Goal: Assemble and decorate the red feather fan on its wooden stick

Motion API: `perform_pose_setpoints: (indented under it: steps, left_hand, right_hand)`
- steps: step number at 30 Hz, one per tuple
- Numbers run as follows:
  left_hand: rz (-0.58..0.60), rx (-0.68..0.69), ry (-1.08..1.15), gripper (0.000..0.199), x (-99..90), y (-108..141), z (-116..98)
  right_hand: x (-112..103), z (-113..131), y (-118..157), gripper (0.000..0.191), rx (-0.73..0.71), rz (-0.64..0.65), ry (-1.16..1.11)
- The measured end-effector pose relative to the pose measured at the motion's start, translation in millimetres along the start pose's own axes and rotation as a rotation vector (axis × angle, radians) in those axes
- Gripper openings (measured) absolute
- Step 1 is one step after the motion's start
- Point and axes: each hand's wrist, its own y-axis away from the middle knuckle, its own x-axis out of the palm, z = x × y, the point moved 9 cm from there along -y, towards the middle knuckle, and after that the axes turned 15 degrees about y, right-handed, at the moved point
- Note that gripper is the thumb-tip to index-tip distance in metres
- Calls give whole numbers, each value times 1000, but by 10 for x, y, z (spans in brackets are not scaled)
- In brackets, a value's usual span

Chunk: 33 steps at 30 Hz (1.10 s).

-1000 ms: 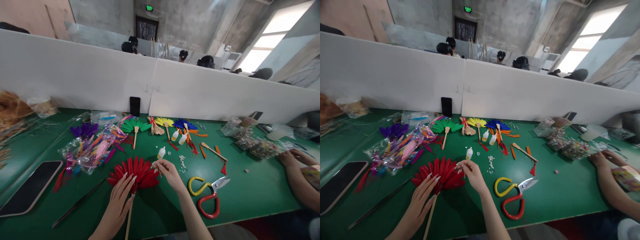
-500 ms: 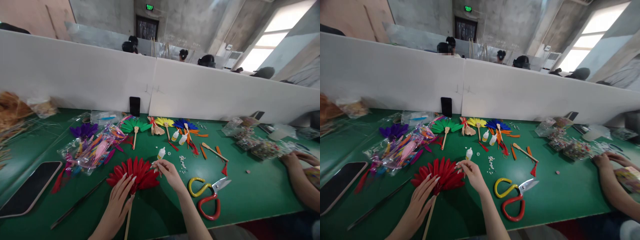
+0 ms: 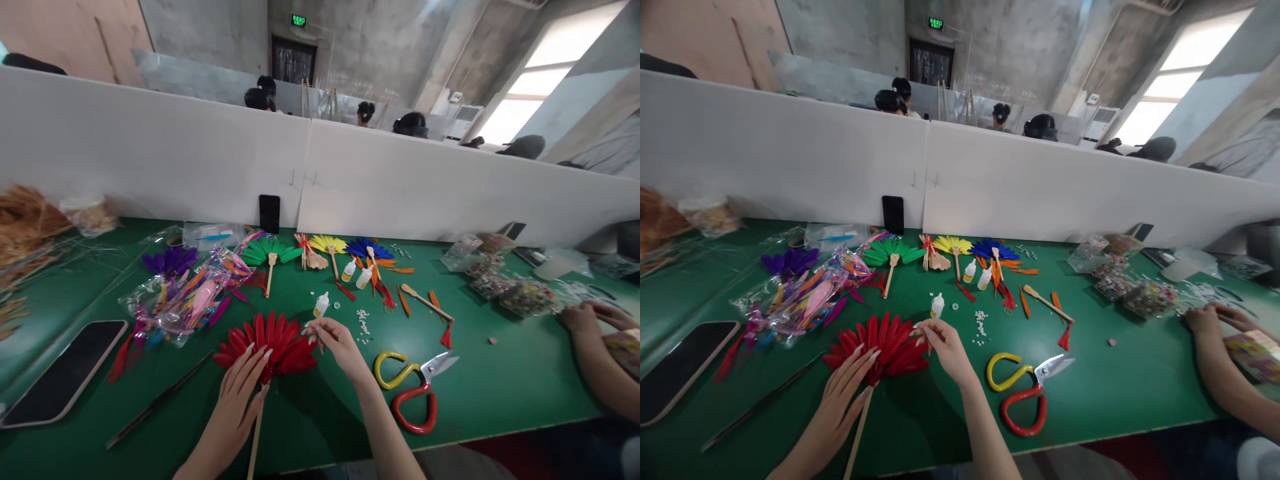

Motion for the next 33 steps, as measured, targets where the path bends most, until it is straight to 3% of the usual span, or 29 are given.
perform_pose_setpoints:
  steps: [8,13,25,33]
  left_hand:
    - [11,11,-7,55,27,23,15]
    - [11,23,-16,55,17,10,-22]
    - [129,49,-62,59,67,-1,-132]
    - [152,96,-72,59,57,-34,-209]
  right_hand:
    - [-2,15,33,36,7,24,34]
    - [-80,-23,24,35,6,-43,114]
    - [-159,-302,-14,25,3,-129,448]
    - [-75,-479,-139,21,-12,-73,549]
